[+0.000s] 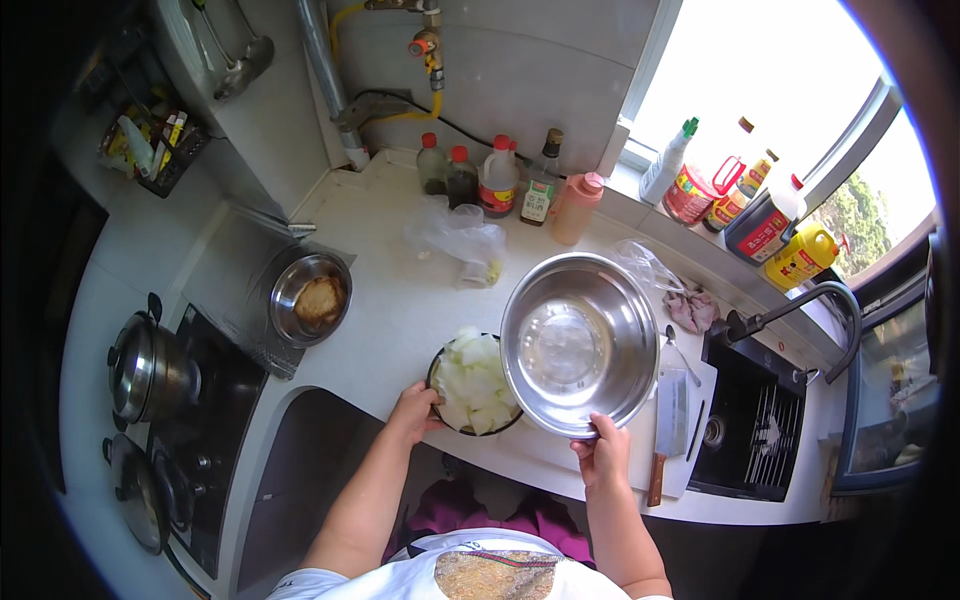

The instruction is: The person chops a large white vegetable into cubes on a cutting board using a cleaver and transfers the pieces into a bowl. They then open a drawer to retrieve a metal bowl and place it on the counter.

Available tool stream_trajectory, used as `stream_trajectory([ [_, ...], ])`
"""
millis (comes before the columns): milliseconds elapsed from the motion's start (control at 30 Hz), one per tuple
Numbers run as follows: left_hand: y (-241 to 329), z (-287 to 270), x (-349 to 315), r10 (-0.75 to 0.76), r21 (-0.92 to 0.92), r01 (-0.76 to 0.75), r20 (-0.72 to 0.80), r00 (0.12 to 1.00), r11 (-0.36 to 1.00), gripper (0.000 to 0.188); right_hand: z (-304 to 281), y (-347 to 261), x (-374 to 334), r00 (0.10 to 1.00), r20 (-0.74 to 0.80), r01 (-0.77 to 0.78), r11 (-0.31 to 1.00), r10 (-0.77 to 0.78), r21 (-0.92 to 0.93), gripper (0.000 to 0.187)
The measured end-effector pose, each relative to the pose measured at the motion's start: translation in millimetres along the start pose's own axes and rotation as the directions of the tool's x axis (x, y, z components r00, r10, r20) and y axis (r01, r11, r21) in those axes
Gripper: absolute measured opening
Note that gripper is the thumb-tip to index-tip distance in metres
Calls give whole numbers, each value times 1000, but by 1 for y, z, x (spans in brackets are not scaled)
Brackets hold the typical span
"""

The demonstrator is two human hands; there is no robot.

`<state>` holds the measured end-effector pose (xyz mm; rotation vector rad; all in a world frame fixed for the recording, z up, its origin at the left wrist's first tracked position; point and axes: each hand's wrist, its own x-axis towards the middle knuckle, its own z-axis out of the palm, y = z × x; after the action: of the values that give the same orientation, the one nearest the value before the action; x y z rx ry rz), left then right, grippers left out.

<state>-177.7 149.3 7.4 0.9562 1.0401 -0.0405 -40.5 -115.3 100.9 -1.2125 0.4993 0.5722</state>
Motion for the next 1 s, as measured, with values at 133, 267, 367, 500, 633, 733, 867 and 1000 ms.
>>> stream_trajectory([
  [133, 3, -5, 9, 13, 32, -15, 69, 998, 999, 32, 37, 16, -4, 1000, 3, -21, 1000, 21, -12, 16],
  [267, -1, -27, 6, 42, 41, -42, -3, 999, 998, 32, 57, 31, 5, 995, 85, -47, 998, 50, -30, 21],
  [367, -14, -76, 7, 75, -23, -77, -88, 993, 997, 30, 76, 44, 13, 990, 121, -62, 996, 69, -62, 21],
  [500, -7, -121, -12, 105, -178, -143, -212, 972, 974, 31, 106, 78, 22, 989, 111, -97, 994, 103, -56, 24],
  [633, -10, -131, -30, 141, -302, -204, -219, 966, 931, 47, 130, 115, 28, 990, 68, -126, 992, 125, 11, 23],
  [733, -27, -131, -34, 160, -400, -228, -197, 967, 888, 60, 143, 134, 33, 995, 29, -96, 993, 94, 67, 26],
  [867, -48, -132, -47, 141, -494, -217, -187, 972, 842, 70, 137, 158, 31, 990, -17, -140, 987, 142, 78, 30],
  [1000, -58, -134, -72, 118, -519, -215, -214, 970, 828, 71, 131, 166, 25, 990, -34, -139, 990, 140, 26, 36],
])
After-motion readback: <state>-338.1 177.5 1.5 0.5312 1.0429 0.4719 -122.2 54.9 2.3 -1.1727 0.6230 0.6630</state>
